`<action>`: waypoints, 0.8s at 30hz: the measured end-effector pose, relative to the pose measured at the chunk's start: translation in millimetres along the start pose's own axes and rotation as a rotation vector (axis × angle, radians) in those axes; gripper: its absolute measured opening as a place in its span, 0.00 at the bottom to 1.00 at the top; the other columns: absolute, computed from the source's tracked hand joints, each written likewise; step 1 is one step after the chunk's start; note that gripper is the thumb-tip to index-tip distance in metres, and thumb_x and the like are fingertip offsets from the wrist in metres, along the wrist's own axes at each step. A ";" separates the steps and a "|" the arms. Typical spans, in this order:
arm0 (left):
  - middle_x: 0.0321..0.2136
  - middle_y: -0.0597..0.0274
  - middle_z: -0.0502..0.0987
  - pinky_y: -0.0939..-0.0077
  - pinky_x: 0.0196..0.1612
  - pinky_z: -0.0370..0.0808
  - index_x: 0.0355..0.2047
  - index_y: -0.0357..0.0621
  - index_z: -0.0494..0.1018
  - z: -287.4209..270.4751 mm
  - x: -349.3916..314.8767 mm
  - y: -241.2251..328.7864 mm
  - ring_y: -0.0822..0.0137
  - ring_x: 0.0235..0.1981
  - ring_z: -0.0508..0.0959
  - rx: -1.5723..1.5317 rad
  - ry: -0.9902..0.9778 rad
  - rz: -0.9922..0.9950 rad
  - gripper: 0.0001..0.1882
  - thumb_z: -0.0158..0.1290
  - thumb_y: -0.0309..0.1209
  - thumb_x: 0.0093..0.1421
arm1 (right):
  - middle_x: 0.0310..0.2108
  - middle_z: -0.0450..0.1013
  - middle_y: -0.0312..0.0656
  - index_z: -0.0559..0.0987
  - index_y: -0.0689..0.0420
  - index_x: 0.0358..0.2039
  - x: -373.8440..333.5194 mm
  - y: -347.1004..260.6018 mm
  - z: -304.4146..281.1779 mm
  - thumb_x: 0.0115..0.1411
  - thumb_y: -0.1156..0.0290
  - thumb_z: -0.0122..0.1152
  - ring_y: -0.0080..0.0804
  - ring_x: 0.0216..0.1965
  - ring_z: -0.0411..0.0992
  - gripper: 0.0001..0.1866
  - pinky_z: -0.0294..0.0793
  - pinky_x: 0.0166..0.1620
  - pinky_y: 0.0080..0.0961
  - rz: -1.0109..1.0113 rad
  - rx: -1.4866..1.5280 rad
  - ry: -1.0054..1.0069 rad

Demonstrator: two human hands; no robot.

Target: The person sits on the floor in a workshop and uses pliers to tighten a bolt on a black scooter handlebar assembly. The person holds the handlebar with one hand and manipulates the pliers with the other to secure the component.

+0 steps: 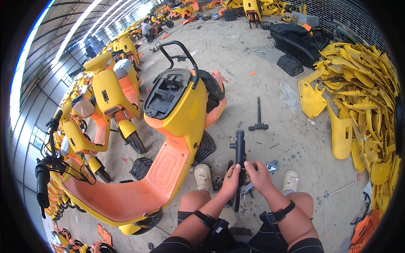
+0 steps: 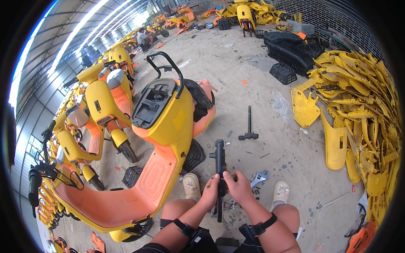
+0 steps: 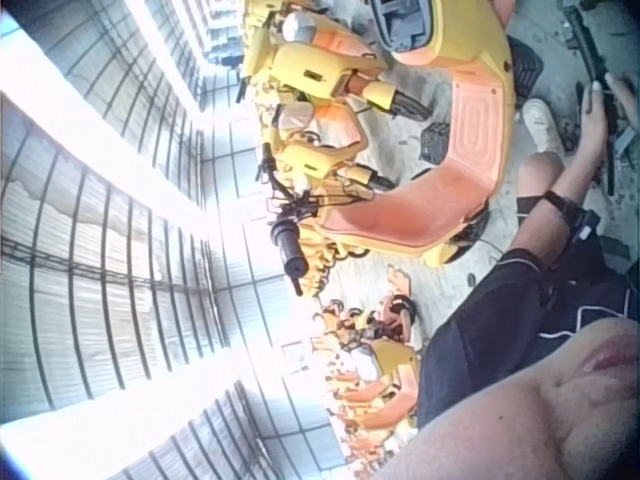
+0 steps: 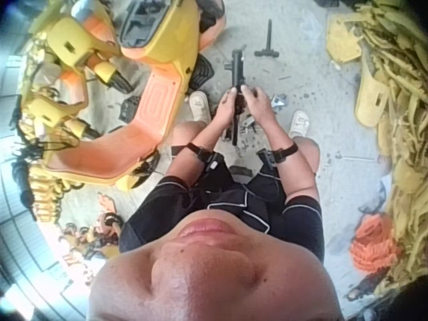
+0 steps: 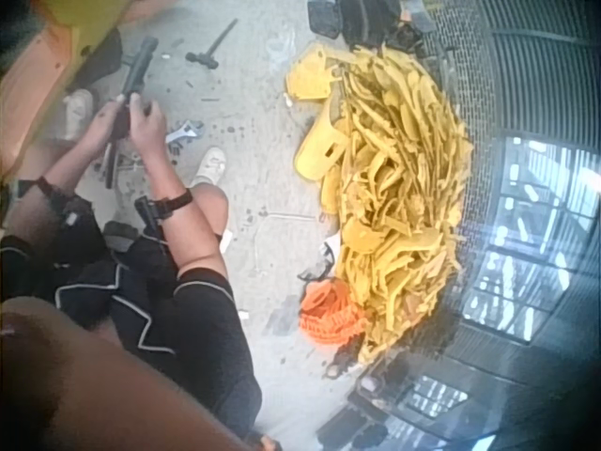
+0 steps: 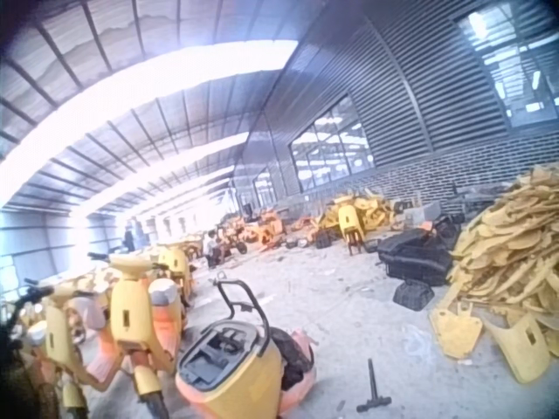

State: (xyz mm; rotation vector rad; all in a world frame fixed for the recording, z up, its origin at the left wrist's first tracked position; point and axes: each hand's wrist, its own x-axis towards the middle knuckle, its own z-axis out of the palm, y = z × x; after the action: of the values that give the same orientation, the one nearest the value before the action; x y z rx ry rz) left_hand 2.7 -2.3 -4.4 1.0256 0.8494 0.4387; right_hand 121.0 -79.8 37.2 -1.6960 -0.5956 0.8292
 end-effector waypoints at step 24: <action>0.28 0.70 0.73 0.83 0.29 0.66 0.56 0.39 0.71 5.1 -3.9 7.4 0.80 0.26 0.68 0.034 0.171 0.279 0.22 0.52 0.40 0.69 | 0.16 0.63 0.32 0.71 0.56 0.25 5.8 8.4 17.7 0.65 0.63 0.53 0.19 0.14 0.59 0.13 0.55 0.18 0.21 0.209 0.566 -0.110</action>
State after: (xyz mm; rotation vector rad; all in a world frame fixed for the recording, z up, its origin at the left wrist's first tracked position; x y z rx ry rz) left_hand 4.8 -4.3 5.0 1.1548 0.8705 0.7595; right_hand 110.7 -66.9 25.1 -1.2086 -0.2215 1.1232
